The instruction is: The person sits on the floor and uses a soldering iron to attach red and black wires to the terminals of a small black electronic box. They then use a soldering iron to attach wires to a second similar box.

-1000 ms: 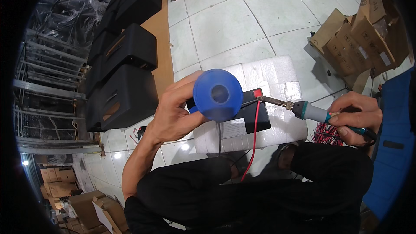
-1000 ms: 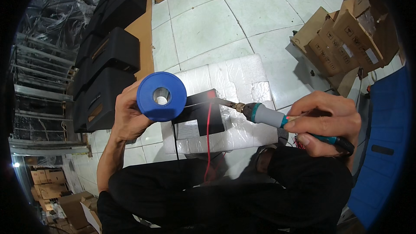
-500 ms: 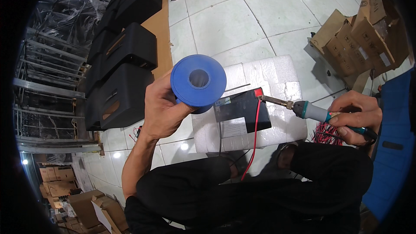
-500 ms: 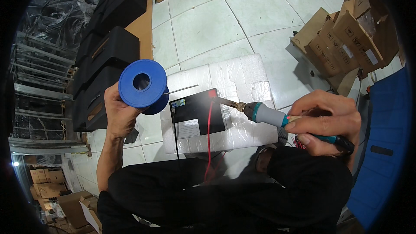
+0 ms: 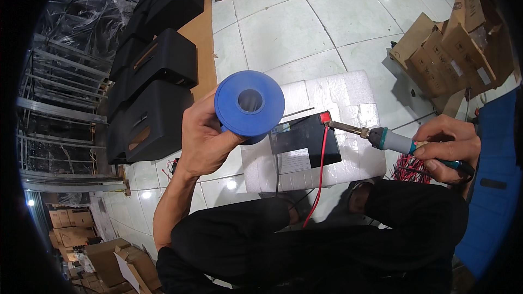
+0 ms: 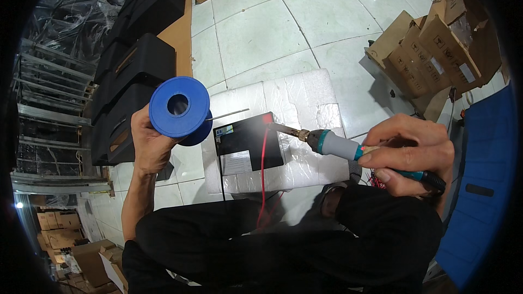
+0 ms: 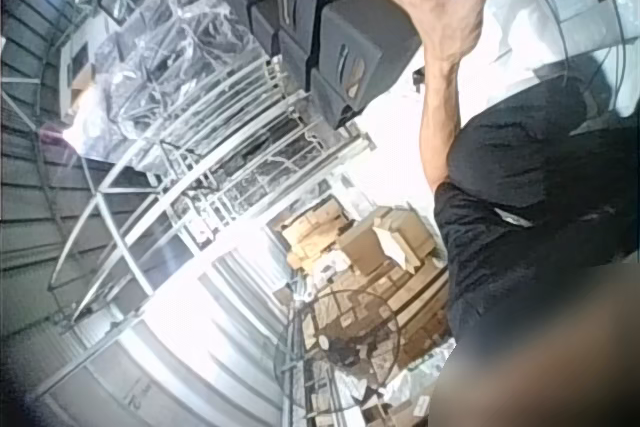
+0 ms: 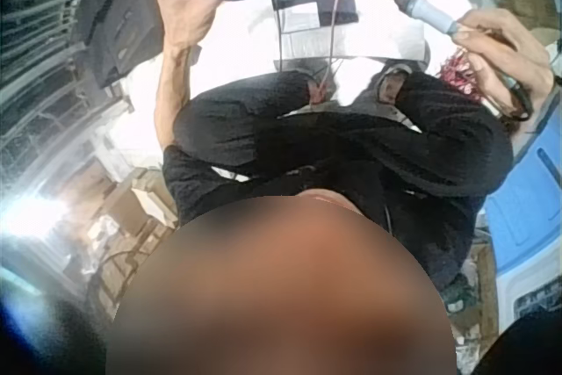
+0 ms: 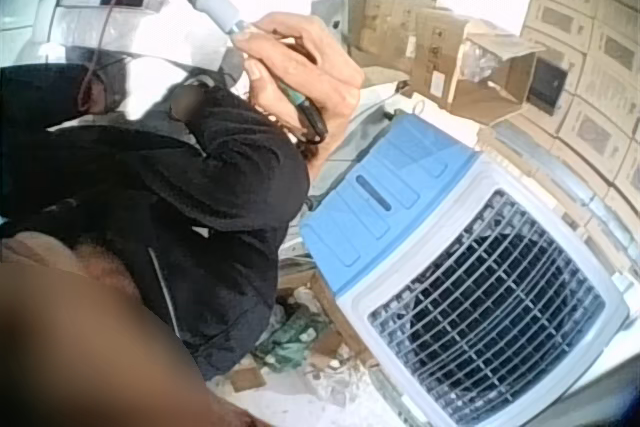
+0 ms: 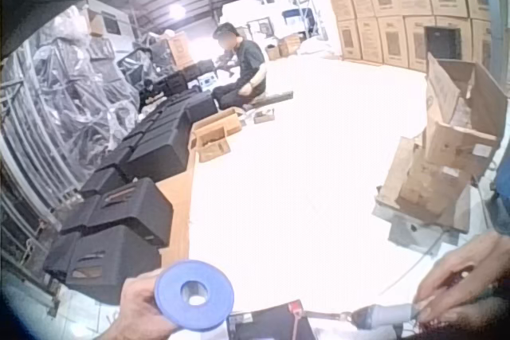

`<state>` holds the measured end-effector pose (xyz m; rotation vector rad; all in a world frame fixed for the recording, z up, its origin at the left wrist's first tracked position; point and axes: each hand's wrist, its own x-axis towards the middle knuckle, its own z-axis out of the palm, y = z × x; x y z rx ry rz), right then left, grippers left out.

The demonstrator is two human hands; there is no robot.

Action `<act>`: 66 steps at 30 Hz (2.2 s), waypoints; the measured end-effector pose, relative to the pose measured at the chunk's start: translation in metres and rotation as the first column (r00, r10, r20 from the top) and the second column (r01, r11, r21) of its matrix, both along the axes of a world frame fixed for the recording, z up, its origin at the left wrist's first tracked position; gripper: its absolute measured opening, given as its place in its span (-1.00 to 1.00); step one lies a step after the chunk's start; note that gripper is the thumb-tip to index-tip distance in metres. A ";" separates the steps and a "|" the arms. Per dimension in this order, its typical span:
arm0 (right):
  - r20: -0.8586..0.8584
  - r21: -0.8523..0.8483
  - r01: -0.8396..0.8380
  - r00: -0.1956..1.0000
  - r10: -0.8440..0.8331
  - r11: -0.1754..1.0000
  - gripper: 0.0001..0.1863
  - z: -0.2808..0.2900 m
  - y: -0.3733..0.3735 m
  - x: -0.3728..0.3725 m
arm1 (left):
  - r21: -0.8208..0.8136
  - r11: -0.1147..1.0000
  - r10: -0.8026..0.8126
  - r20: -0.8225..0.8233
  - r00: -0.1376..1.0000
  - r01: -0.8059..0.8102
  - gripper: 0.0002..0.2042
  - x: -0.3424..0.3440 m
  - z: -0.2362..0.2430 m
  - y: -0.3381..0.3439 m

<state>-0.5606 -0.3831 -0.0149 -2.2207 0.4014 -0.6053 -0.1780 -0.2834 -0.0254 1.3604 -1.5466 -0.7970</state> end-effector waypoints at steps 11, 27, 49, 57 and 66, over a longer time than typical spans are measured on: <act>-0.018 -0.007 -0.010 1.000 0.010 1.000 -0.83 -0.001 0.000 -0.001 | -0.001 1.000 -0.014 0.005 1.000 0.014 -0.69 0.001 -0.001 0.000; -0.050 0.031 -0.031 0.998 0.033 0.999 -0.78 0.007 -0.001 0.000 | -0.010 1.000 -0.011 -0.003 1.000 0.011 -0.67 0.002 -0.001 0.001; 0.032 -0.002 -0.001 0.999 0.001 1.000 -0.79 -0.005 -0.003 -0.003 | -0.009 1.000 0.026 0.011 1.000 -0.026 -0.70 0.002 -0.001 0.002; 0.203 0.077 0.073 0.975 -0.088 0.994 -0.76 -0.020 0.000 -0.003 | 0.016 0.996 0.085 -0.106 0.991 -0.084 -0.68 0.009 -0.005 0.004; 0.415 0.270 0.194 0.860 -0.296 0.943 -0.62 -0.033 -0.012 -0.001 | -0.008 0.995 0.103 -0.113 0.988 -0.104 -0.68 0.025 -0.009 0.010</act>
